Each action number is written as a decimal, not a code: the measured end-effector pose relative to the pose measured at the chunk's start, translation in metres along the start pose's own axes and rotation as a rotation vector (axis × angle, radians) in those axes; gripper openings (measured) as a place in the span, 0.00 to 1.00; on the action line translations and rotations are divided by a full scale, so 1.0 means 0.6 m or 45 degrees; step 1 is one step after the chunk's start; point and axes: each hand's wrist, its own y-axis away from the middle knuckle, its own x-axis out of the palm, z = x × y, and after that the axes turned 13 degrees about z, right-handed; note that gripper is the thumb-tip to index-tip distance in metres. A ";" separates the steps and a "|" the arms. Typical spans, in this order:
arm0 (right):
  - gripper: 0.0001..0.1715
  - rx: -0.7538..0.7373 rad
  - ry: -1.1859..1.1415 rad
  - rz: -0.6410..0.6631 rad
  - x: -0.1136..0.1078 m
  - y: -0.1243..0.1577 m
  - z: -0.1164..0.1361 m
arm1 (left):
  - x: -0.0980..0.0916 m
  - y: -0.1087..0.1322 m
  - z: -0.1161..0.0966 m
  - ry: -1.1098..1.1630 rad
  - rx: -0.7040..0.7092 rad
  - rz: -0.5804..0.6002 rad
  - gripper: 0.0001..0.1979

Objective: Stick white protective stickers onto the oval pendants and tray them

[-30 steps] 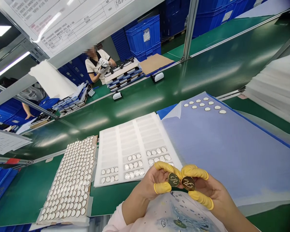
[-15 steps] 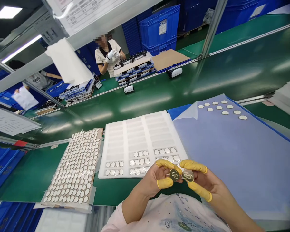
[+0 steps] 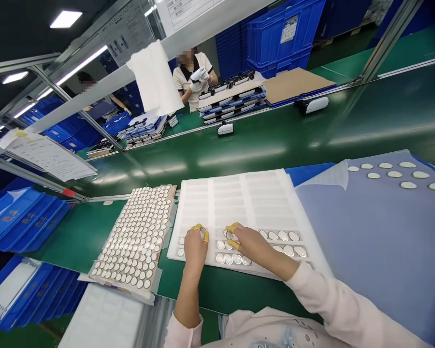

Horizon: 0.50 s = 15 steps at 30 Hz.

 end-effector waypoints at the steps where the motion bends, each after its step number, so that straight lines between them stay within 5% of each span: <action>1: 0.13 0.001 0.037 0.025 0.008 -0.020 0.003 | 0.000 -0.005 0.005 -0.052 -0.041 0.004 0.15; 6: 0.15 0.045 0.146 0.105 0.033 -0.075 0.009 | 0.002 -0.016 0.016 -0.249 -0.136 0.066 0.12; 15: 0.16 -0.030 0.163 0.148 0.043 -0.066 -0.001 | 0.003 -0.018 0.025 -0.408 -0.089 0.137 0.20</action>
